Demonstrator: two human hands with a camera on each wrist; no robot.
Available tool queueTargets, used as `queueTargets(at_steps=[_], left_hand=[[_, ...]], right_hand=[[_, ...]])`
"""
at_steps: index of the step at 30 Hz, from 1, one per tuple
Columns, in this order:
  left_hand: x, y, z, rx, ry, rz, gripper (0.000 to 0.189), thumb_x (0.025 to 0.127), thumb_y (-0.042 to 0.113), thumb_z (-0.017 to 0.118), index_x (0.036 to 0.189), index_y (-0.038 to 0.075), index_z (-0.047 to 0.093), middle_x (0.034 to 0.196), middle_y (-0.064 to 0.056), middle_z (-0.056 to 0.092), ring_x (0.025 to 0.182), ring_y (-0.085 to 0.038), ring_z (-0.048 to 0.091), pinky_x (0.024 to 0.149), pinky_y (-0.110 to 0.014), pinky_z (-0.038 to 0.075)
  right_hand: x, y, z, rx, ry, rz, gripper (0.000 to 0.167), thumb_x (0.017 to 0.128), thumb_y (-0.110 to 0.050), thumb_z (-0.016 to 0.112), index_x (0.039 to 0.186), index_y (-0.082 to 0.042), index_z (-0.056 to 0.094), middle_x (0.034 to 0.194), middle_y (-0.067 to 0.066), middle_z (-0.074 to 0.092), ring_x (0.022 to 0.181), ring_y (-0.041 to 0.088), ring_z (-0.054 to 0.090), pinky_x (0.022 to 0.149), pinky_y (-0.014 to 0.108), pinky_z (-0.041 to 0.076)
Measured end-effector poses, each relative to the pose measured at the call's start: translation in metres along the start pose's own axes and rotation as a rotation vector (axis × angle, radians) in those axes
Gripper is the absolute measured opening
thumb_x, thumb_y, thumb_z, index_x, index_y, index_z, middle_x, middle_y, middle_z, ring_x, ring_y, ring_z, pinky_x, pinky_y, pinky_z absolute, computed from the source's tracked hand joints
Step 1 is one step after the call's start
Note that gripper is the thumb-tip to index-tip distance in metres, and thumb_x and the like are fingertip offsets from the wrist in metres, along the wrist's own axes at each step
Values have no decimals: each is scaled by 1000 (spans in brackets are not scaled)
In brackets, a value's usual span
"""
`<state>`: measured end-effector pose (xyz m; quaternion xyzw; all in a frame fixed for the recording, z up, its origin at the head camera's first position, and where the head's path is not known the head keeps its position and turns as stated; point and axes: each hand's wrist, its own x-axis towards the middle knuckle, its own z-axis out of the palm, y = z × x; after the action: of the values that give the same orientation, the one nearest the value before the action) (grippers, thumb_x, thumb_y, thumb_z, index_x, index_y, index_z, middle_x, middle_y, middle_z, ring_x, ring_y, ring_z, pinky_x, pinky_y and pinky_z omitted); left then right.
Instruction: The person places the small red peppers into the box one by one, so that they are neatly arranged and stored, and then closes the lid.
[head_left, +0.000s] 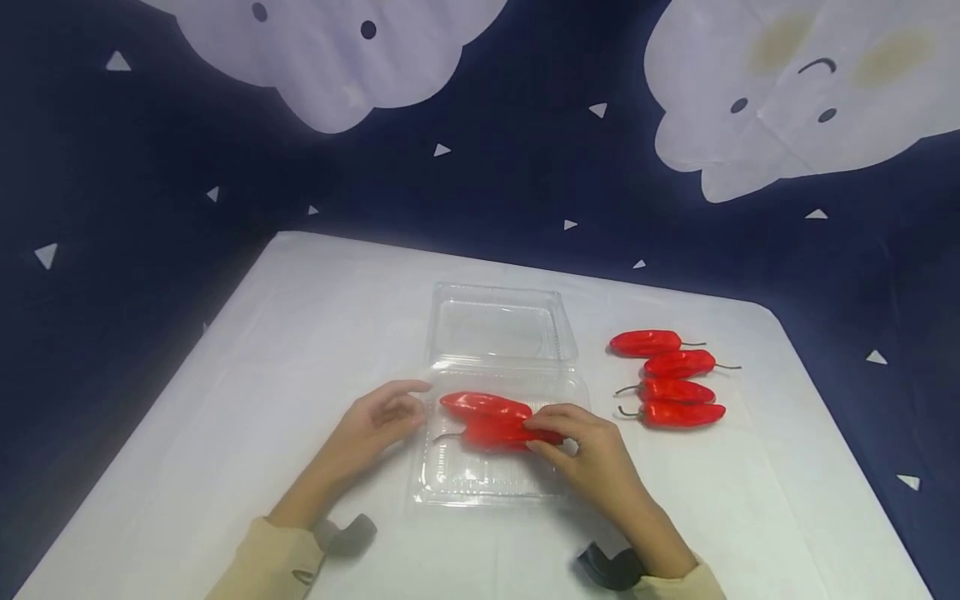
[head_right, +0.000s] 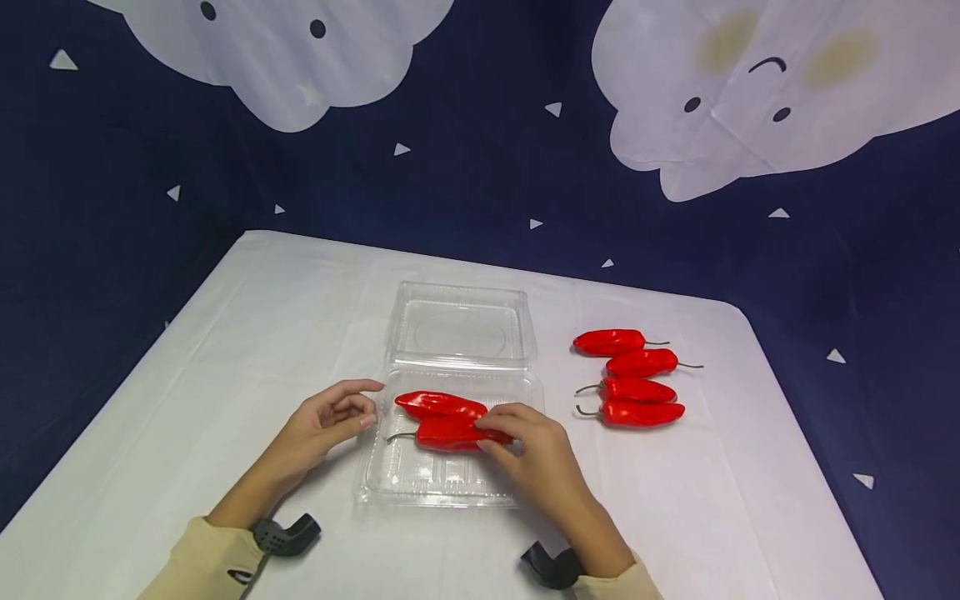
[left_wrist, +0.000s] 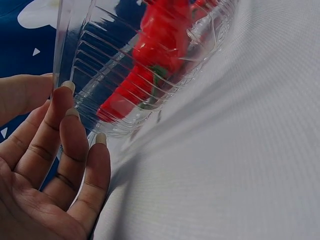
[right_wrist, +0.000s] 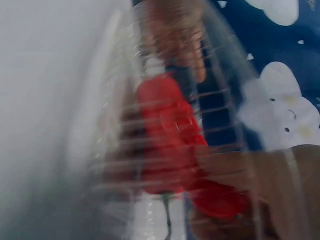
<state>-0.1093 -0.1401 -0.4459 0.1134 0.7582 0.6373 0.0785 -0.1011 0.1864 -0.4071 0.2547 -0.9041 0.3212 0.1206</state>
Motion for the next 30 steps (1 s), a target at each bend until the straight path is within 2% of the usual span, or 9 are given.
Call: queueTargets(at_steps=[7, 12, 19, 26, 30], left_hand=[[0, 3, 0, 9, 2, 3, 47, 96, 20, 73, 140, 14, 58, 110, -8, 71, 110, -21, 68, 102, -33, 49], [0, 2, 0, 11, 4, 7, 46, 96, 21, 73, 140, 14, 59, 110, -8, 71, 110, -22, 68, 101, -32, 49], [0, 0, 0, 11, 2, -11, 46, 96, 23, 73, 139, 16, 59, 110, -7, 71, 111, -21, 67, 103, -39, 48], [0, 0, 1, 15, 4, 11, 46, 96, 21, 73, 140, 14, 59, 109, -8, 71, 110, -22, 68, 101, -31, 50], [0, 0, 2, 7, 5, 0, 46, 96, 21, 73, 140, 14, 58, 110, -9, 71, 110, -23, 67, 101, -31, 49]], right_hand=[[0, -1, 6, -208, -39, -88, 42, 73, -14, 93, 112, -17, 78, 106, -3, 75, 99, 15, 71, 84, 34, 60], [0, -3, 8, -296, -53, -133, 42, 74, -17, 93, 113, -18, 78, 107, -2, 76, 99, 17, 72, 84, 35, 60], [-1, -2, 10, -325, -69, -108, 45, 73, -21, 94, 115, -17, 78, 109, -2, 75, 101, 17, 71, 84, 36, 60], [-1, 0, 8, -319, -41, -153, 49, 73, -22, 94, 118, -14, 77, 111, 1, 74, 106, 20, 68, 86, 36, 59], [-1, 0, 4, -306, -17, -171, 49, 73, -22, 94, 118, -14, 77, 110, 1, 74, 105, 19, 68, 85, 35, 60]])
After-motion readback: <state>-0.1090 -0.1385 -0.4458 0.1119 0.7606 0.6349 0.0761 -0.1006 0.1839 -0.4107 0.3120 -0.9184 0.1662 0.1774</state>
